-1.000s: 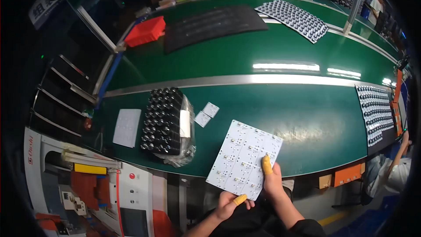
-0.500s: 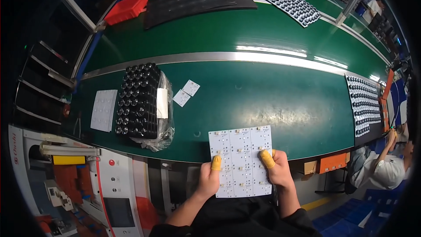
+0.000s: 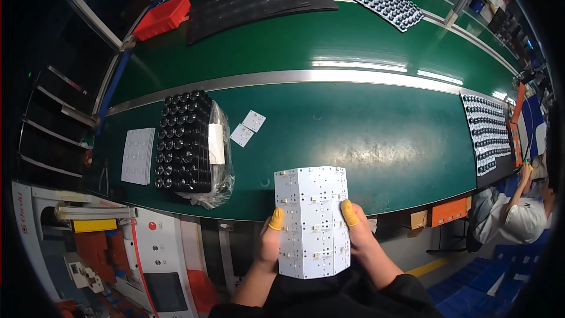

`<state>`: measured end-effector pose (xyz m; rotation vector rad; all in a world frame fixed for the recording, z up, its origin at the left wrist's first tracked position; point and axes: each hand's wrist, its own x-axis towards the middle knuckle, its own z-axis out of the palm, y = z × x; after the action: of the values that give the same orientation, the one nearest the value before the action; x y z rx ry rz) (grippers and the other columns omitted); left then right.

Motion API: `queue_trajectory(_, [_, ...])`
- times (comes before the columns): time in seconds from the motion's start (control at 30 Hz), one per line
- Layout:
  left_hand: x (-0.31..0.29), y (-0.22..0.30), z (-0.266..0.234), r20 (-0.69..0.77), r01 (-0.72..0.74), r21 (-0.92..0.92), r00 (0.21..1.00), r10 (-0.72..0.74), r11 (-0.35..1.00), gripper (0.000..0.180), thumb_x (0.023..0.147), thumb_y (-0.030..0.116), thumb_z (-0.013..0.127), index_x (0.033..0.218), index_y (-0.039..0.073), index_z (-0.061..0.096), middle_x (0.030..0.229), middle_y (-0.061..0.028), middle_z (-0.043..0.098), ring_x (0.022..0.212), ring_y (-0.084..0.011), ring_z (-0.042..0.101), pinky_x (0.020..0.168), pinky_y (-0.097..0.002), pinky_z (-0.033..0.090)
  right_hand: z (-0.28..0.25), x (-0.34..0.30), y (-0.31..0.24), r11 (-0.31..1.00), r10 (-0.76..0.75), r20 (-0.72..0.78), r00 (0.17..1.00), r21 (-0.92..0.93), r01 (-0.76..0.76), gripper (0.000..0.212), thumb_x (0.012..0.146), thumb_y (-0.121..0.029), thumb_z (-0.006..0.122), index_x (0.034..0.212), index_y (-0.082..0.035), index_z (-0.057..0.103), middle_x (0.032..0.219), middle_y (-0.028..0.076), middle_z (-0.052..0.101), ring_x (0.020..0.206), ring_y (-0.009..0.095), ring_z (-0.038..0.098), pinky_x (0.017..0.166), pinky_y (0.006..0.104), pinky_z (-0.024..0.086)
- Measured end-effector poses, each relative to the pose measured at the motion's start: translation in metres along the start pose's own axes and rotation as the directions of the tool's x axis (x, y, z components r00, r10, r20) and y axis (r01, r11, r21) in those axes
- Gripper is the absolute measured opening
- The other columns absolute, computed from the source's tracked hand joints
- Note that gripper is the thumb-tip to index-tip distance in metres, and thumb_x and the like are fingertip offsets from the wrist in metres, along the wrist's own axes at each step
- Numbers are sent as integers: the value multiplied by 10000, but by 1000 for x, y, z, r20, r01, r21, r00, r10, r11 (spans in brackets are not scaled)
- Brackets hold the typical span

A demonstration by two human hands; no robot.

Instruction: The person is snapping pre-scored LED circuit boards into smaller segments and organizing them on the assembly line.

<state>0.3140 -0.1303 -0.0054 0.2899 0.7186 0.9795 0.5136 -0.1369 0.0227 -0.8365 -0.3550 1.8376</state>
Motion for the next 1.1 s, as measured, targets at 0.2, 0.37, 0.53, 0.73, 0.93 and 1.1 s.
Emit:
queue_trajectory(0.2, [-7,20,0,215,-79,83,975,59,993,416,936,186,543,1237,-100,527,1158,-148,640,1026,-192,626,900,-306,480,-9,-1,-15,952,56,148,987,-305,-9,522,820,-182,781,1215,68,549,1082,94,683,949,149,660,842,292,521])
queue_trajectory(0.37, [-1,31,6,177,-123,227,981,83,966,352,886,67,590,1191,-104,552,1121,-127,649,999,-162,621,868,-277,481,-9,10,-19,862,105,92,990,-505,-44,390,855,-141,751,1149,61,592,999,51,693,840,69,611,735,238,498])
queue_trajectory(0.53, [18,25,7,201,-345,911,851,485,228,196,852,32,614,1020,-68,612,889,-206,702,818,-354,700,687,-361,535,10,31,-10,257,-313,-78,946,-966,5,296,833,-156,749,963,86,638,655,135,654,566,96,557,522,310,460])
queue_trajectory(0.73, [21,44,0,208,-350,906,858,469,239,148,849,19,624,976,-58,614,889,-200,705,814,-334,707,693,-361,539,35,20,-16,236,-251,-88,964,-971,-27,308,836,-130,742,1003,102,630,755,143,695,660,121,637,596,302,505])
queue_trajectory(0.93, [-17,28,0,168,-240,-275,941,292,931,340,891,10,585,1223,-50,544,1091,-92,668,940,-129,630,825,-266,499,48,-4,4,985,-164,115,980,71,156,596,675,-98,831,1205,46,599,1055,110,695,960,197,661,864,346,517])
queue_trajectory(1.1, [-6,45,0,102,-306,362,952,289,880,370,885,67,626,1216,-75,545,1102,-86,676,959,-149,637,794,-272,508,29,28,-12,901,-26,39,999,-433,40,353,839,-132,722,1094,86,611,897,102,718,783,126,668,689,280,536])
